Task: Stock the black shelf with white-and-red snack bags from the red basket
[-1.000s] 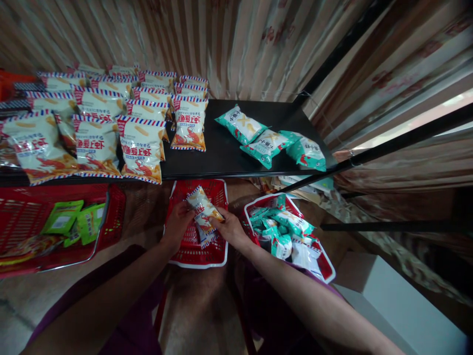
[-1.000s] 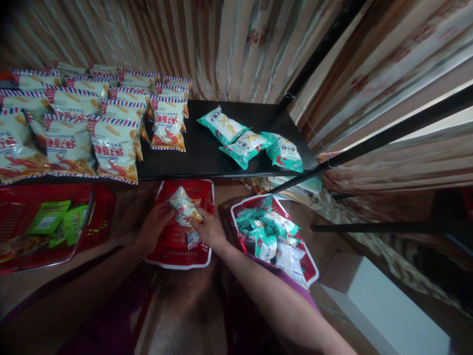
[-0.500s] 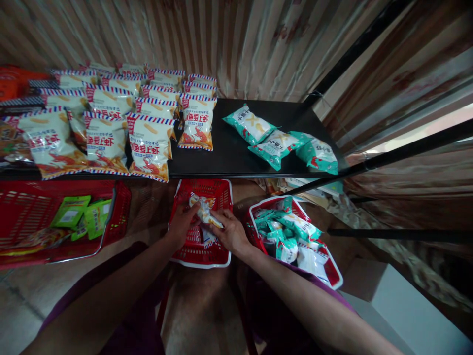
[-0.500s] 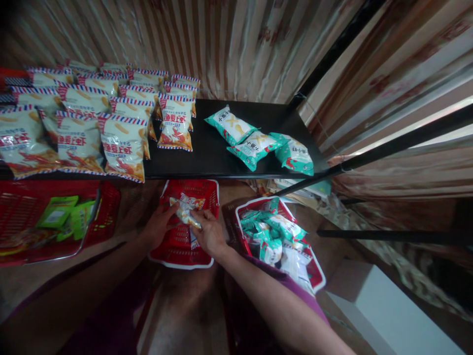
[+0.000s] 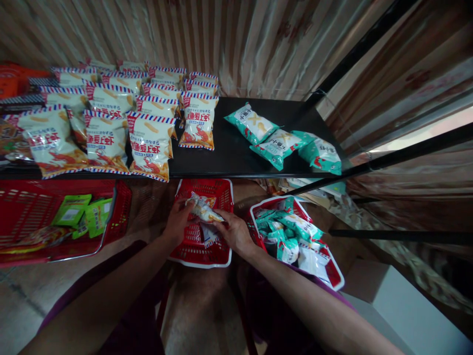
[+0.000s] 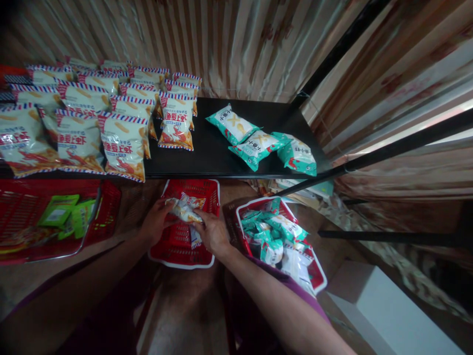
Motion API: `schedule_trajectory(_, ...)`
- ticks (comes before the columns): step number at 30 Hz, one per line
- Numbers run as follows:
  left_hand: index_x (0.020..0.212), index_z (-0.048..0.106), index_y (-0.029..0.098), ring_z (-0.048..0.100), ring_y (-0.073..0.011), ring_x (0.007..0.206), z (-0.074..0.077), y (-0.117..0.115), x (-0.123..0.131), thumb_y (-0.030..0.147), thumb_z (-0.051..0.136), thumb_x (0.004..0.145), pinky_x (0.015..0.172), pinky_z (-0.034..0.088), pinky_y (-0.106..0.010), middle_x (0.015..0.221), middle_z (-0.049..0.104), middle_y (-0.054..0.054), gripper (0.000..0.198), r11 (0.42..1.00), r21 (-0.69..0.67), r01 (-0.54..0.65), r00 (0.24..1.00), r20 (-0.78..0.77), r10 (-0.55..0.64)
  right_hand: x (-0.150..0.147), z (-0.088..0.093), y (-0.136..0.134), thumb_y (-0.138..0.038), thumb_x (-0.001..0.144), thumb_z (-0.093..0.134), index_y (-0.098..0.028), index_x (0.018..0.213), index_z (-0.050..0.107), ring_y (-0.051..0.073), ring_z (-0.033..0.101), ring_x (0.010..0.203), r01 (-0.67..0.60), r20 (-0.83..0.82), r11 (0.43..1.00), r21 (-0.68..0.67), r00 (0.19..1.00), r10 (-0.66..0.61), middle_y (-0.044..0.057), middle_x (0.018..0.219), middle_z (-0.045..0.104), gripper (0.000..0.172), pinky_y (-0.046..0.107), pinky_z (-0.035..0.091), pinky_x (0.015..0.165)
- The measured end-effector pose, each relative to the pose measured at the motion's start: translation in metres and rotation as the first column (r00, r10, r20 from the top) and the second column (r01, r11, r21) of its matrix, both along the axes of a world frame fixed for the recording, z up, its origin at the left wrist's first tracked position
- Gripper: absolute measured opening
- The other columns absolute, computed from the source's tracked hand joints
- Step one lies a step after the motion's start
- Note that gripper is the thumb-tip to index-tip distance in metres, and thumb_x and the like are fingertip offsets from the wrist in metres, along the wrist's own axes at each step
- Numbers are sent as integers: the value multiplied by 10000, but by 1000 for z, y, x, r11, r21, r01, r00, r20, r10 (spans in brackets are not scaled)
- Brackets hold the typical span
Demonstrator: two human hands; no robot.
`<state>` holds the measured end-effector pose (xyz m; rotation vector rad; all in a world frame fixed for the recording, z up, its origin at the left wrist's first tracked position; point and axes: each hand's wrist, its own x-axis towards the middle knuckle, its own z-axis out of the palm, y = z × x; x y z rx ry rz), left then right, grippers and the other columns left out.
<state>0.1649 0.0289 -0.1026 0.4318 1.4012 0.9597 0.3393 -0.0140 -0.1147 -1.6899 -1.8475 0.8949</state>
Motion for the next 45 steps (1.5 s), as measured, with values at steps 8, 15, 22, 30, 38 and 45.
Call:
schedule_trajectory(8, 856, 547, 193, 607, -171, 783, -5, 5, -1, 287, 693, 691, 597, 552, -316, 929, 610, -41, 240, 997, -62, -50, 998, 32, 52, 4, 7, -3, -289, 826, 549, -220, 910, 588, 167, 649, 724, 117, -115, 991, -58, 986, -123, 14, 812, 683, 116, 256, 491, 657)
schedule_trajectory(15, 826, 553, 186, 605, -155, 719, -9, 3, -1, 326, 661, 708, 600, 531, -295, 829, 621, -24, 213, 997, -43, -60, 993, 101, 64, 7, 6, -7, -237, 824, 540, -211, 793, 595, 149, 627, 671, 45, -116, 999, 12, 992, -43, 6, 723, 657, 68, 233, 472, 622)
schedule_trajectory(22, 850, 583, 203, 602, -142, 707, -15, 3, 0, 313, 629, 736, 606, 501, -264, 811, 632, -7, 165, 993, -78, -85, 979, 178, 98, 0, 4, -13, -92, 782, 553, -210, 800, 599, 191, 604, 945, -130, -44, 955, 266, 988, 147, 74, 1014, 648, 127, 328, 495, 825)
schedule_trajectory(30, 765, 634, 180, 618, -178, 752, -7, -2, 5, 316, 635, 720, 669, 497, -283, 775, 665, -36, 144, 996, -88, -20, 982, 186, 36, -12, 9, -24, -50, 769, 540, -203, 840, 602, 209, 532, 931, -383, 123, 876, 293, 924, 363, 71, 1022, 633, 179, 334, 500, 791)
schedule_trajectory(38, 760, 645, 172, 625, -181, 799, -1, 1, 1, 242, 622, 705, 714, 493, -288, 800, 681, -33, 91, 997, -75, -28, 985, 166, 40, -21, 11, -22, -111, 854, 492, -200, 863, 623, 204, 527, 904, -446, 225, 833, 327, 893, 390, 80, 983, 634, 158, 327, 502, 770)
schedule_trajectory(45, 764, 612, 174, 616, -145, 698, -19, 7, -2, 310, 587, 747, 630, 492, -259, 729, 663, -7, 140, 992, -106, -75, 986, 142, 90, -25, 6, -23, -143, 850, 539, -202, 946, 640, 222, 519, 1051, -480, 216, 814, 327, 877, 430, 82, 1115, 609, 152, 357, 494, 878)
